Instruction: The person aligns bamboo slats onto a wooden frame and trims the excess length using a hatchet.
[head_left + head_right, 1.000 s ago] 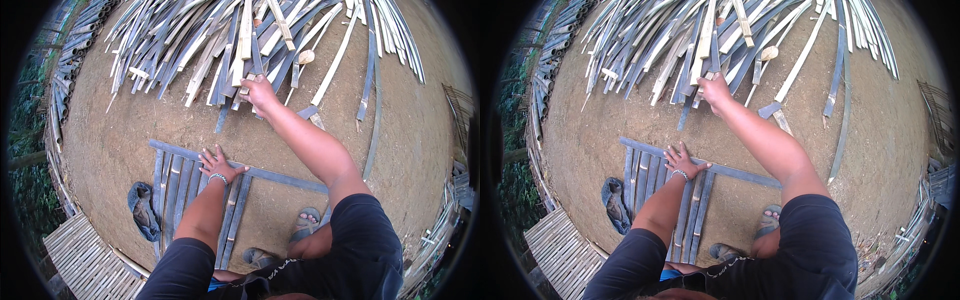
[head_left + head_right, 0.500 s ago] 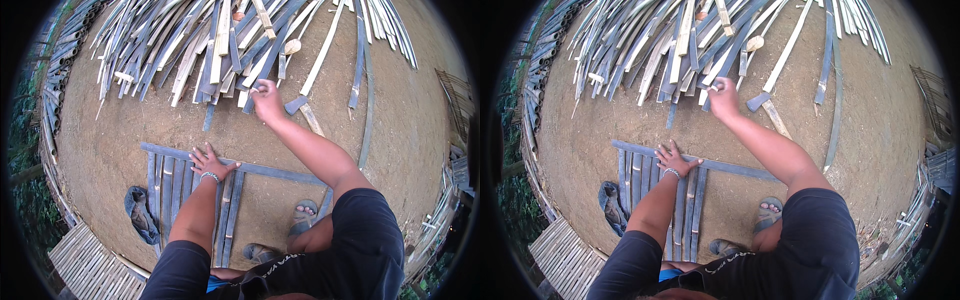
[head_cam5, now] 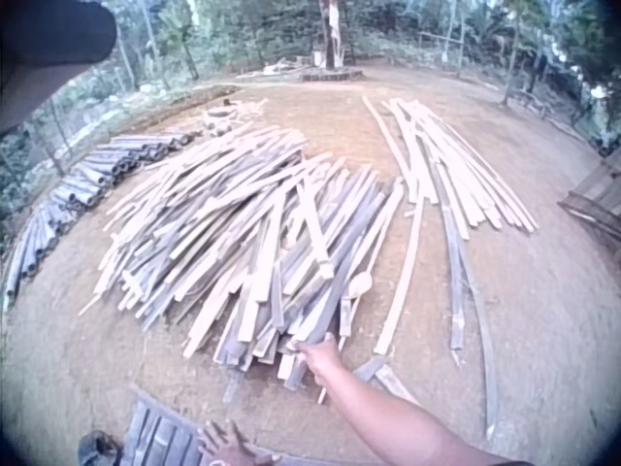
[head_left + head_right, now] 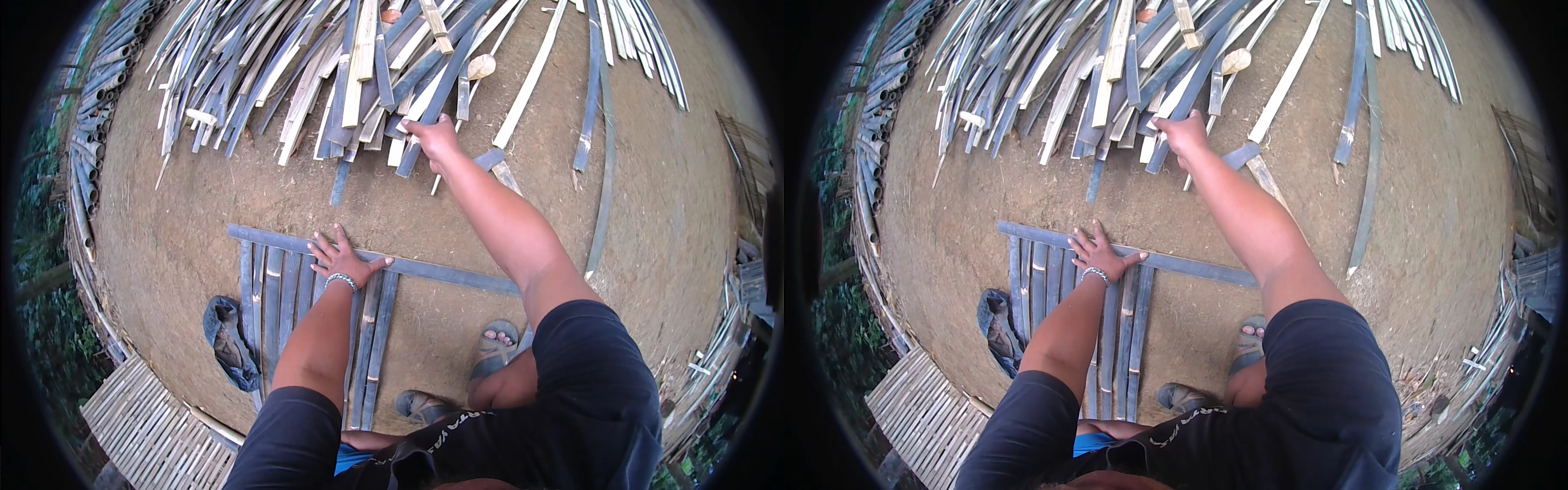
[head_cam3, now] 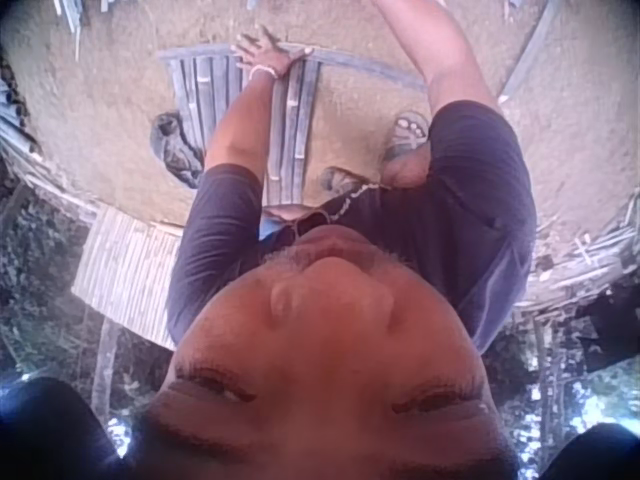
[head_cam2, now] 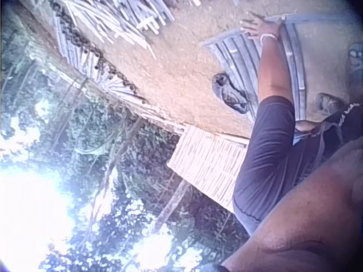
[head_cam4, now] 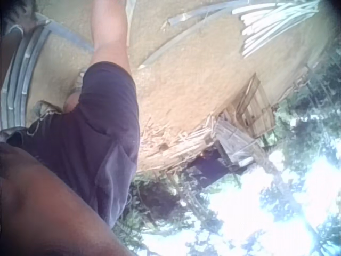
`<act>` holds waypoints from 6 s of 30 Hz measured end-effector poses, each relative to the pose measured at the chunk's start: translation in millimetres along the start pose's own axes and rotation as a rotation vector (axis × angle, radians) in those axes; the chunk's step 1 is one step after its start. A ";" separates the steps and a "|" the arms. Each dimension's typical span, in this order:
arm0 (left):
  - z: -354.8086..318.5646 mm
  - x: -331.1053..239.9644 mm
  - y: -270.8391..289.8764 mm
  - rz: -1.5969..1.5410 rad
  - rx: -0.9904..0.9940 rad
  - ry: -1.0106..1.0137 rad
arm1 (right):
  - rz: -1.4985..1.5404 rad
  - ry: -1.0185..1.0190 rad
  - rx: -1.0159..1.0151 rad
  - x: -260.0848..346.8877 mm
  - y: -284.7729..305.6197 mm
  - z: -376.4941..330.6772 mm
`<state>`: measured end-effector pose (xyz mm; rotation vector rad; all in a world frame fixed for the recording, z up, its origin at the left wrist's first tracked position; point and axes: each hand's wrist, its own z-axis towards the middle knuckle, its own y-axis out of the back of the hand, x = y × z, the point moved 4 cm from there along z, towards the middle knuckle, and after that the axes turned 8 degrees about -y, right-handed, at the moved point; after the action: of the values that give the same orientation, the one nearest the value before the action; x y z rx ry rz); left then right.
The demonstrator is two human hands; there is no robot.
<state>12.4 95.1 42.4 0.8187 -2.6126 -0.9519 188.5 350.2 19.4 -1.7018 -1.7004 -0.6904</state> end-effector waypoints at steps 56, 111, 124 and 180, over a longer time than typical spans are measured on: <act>-1.0 -2.5 -2.5 -0.054 -0.056 -0.045 | -0.163 0.186 -0.020 52.8 79.6 -34.9; -2.5 0.0 -1.8 -0.056 -0.059 -0.043 | 0.587 -0.156 0.491 -5.3 26.2 -84.6; -0.5 0.4 -5.1 -0.047 -0.073 -0.046 | 0.493 -0.224 0.454 -20.0 31.5 -75.4; 4.4 0.9 -9.5 -0.047 -0.071 -0.045 | -0.668 0.228 0.077 28.7 9.8 -72.7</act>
<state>13.9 90.9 32.9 0.8547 -2.5914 -1.0813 204.1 315.7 88.5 -0.9353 -2.0933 -1.0481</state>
